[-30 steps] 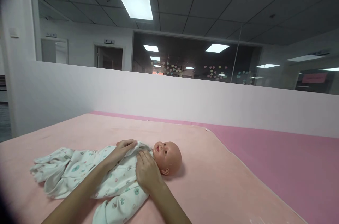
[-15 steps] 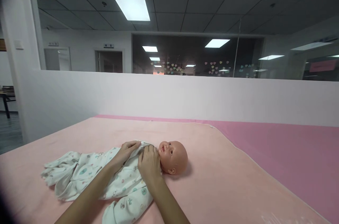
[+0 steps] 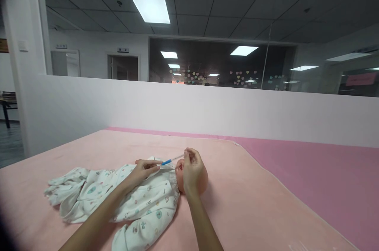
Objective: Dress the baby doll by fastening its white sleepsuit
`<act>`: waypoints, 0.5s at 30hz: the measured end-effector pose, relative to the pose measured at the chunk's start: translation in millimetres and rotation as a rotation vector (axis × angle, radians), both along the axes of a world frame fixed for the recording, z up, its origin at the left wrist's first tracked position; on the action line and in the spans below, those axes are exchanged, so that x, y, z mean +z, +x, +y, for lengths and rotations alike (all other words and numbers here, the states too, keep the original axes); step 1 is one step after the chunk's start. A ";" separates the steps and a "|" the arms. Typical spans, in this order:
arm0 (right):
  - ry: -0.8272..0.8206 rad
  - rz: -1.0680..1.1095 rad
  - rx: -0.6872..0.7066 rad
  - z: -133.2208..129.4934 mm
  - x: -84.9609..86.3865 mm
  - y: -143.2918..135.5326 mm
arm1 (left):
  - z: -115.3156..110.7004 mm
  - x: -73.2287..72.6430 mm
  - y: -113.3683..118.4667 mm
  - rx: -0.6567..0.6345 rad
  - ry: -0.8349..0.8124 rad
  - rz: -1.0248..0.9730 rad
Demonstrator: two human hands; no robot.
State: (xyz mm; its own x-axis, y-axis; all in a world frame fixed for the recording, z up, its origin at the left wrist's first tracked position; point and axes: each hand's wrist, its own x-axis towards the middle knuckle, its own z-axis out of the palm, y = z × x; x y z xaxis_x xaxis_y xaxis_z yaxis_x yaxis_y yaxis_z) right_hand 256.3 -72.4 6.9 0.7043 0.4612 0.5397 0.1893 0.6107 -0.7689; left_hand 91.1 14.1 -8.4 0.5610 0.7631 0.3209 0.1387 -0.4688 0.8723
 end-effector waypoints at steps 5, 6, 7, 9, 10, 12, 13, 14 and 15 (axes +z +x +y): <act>0.060 0.237 0.106 1.7 5.0 16.1 | -9.3 4.7 -3.0 -0.115 0.082 0.151; 0.078 0.267 0.118 0.2 7.2 19.0 | -9.9 5.2 -3.6 -0.126 0.090 0.166; 0.093 0.289 0.129 -2.4 9.6 22.1 | -10.3 5.6 -4.2 -0.136 0.100 0.177; 0.095 0.298 0.141 -10.8 13.2 28.6 | -10.7 6.2 -4.9 -0.148 0.119 0.193; 0.083 0.291 0.145 -16.5 13.9 31.4 | -10.9 6.5 -5.0 -0.149 0.125 0.198; 0.053 0.293 0.154 -29.5 12.6 34.1 | -11.7 7.0 -4.8 -0.150 0.131 0.205; 0.038 0.303 0.168 -36.1 11.1 33.2 | -12.2 7.1 -4.6 -0.149 0.130 0.205; 0.022 0.315 0.195 -42.4 9.4 30.5 | -12.6 7.3 -4.3 -0.148 0.128 0.204; 0.003 0.324 0.233 -48.2 8.1 25.9 | -13.0 7.4 -4.0 -0.149 0.124 0.202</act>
